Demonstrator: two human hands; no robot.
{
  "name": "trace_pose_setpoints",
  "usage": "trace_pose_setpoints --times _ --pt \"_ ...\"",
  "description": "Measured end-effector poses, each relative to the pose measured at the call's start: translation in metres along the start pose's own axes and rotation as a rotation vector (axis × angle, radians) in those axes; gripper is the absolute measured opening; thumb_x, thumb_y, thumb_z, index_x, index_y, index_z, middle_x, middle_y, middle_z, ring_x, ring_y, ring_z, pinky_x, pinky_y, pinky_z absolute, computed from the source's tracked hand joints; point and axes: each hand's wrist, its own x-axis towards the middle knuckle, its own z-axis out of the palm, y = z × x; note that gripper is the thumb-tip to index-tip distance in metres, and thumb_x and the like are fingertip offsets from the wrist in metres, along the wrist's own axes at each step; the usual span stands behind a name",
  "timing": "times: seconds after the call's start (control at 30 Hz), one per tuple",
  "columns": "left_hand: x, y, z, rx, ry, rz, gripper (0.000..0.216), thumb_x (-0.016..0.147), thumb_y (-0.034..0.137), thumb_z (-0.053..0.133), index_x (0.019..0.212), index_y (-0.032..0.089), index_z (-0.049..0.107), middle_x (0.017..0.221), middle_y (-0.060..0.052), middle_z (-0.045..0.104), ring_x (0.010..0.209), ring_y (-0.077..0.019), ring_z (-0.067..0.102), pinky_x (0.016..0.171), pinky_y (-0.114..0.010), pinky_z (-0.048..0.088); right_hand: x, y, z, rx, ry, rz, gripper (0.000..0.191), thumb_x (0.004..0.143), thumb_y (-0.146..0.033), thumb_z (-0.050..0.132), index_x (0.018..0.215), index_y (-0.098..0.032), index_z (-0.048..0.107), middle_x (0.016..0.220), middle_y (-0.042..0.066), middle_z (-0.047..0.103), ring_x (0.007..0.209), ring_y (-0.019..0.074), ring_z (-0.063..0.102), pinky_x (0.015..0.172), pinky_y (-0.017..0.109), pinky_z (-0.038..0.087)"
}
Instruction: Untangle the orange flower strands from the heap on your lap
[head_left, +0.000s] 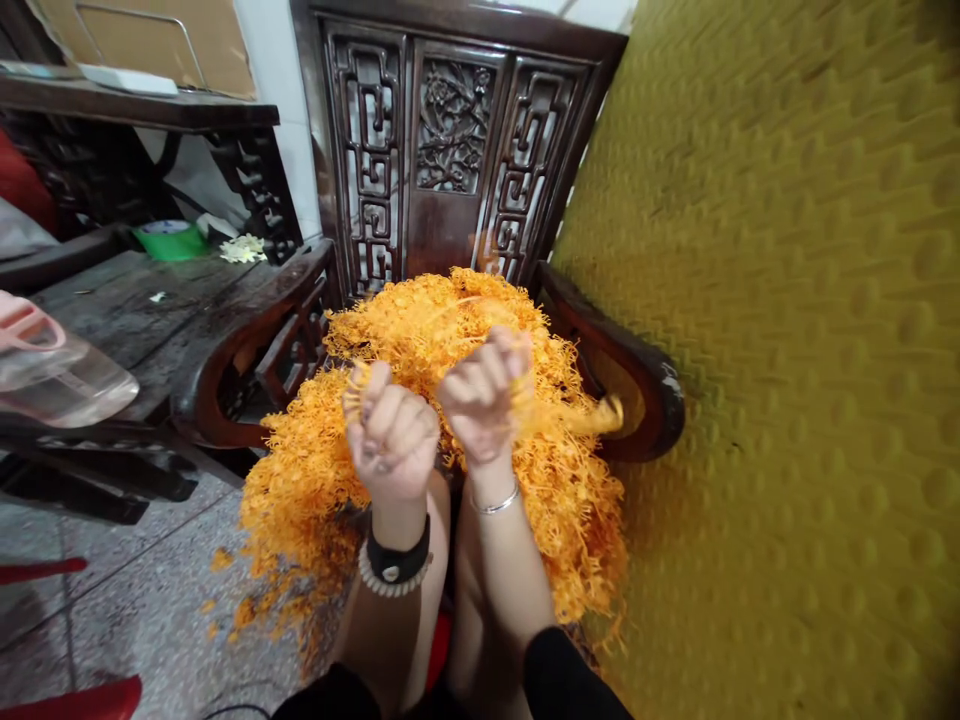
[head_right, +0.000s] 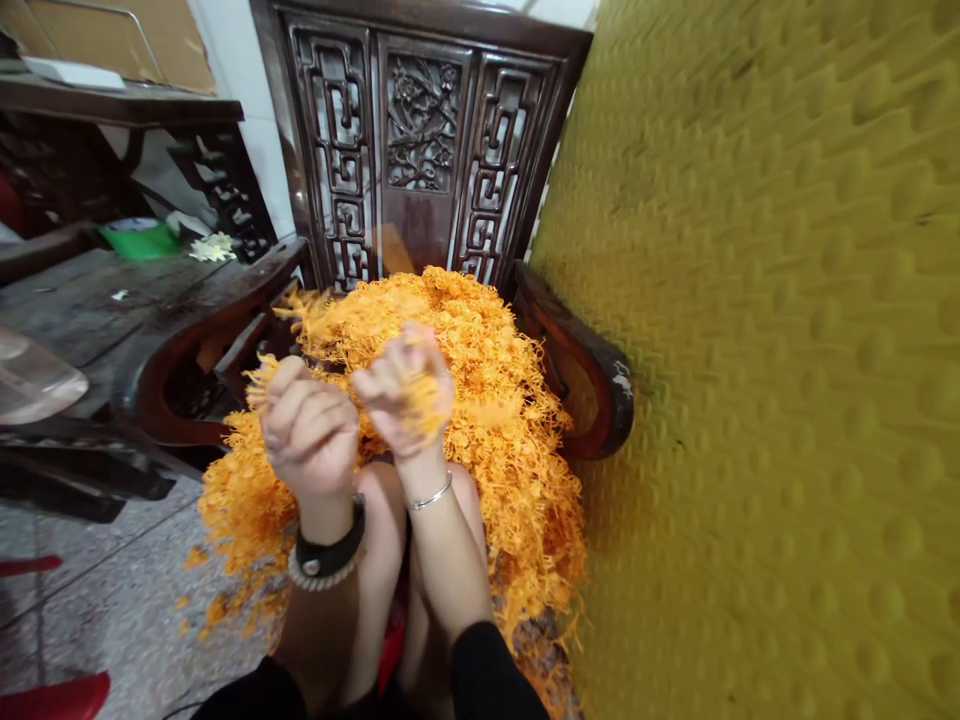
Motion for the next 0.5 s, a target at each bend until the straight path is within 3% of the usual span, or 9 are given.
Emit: trace_pose_setpoints --times 0.1,0.17,0.27,0.37,0.5 --pt "0.001 0.004 0.002 -0.039 -0.046 0.184 0.034 0.084 0.04 0.051 0.06 0.021 0.035 0.034 0.011 0.015 0.027 -0.0053 0.005 0.025 -0.015 0.02 0.003 0.001 -0.007 -0.074 0.084 -0.119 0.042 0.084 -0.058 0.033 0.058 -0.024 0.034 0.044 -0.008 0.016 0.037 0.0106 0.016 0.041 0.027 0.027" --pt "0.0 0.0 0.009 0.118 -0.076 0.202 0.032 0.086 0.04 0.046 0.06 0.022 0.039 0.036 0.01 0.02 0.027 -0.0057 0.013 0.026 -0.018 0.02 0.001 -0.001 -0.008 -0.218 0.048 -0.123 0.036 0.082 -0.052 0.039 0.059 -0.025 0.035 0.049 -0.005 0.032 0.045 0.0124 0.034 0.05 0.03 0.038" --pt "-0.004 -0.01 0.021 0.409 0.016 0.213 0.03 0.087 0.042 0.042 0.065 0.022 0.047 0.044 0.006 0.034 0.037 -0.0079 0.032 0.037 -0.022 0.031 -0.004 -0.007 -0.005 -0.399 -0.038 -0.076 0.03 0.078 -0.049 0.045 0.061 -0.024 0.042 0.073 0.002 0.054 0.077 0.0179 0.054 0.072 0.037 0.047" --pt "-0.009 -0.013 0.025 0.538 0.11 0.278 0.028 0.087 0.039 0.043 0.066 0.021 0.047 0.052 0.004 0.04 0.044 -0.0086 0.036 0.043 -0.024 0.033 -0.008 -0.015 0.0 -0.485 -0.006 -0.067 0.035 0.081 -0.053 0.038 0.062 -0.024 0.045 0.095 0.005 0.059 0.099 0.02 0.055 0.086 0.041 0.047" --pt "-0.011 -0.01 0.018 0.772 0.054 0.207 0.02 0.088 0.036 0.045 0.076 0.022 0.053 0.069 0.0 0.054 0.06 -0.0123 0.052 0.053 -0.027 0.043 -0.011 -0.026 0.003 -0.512 0.061 -0.134 0.039 0.08 -0.058 0.04 0.068 -0.026 0.058 0.114 0.003 0.06 0.111 0.0219 0.053 0.097 0.046 0.043"
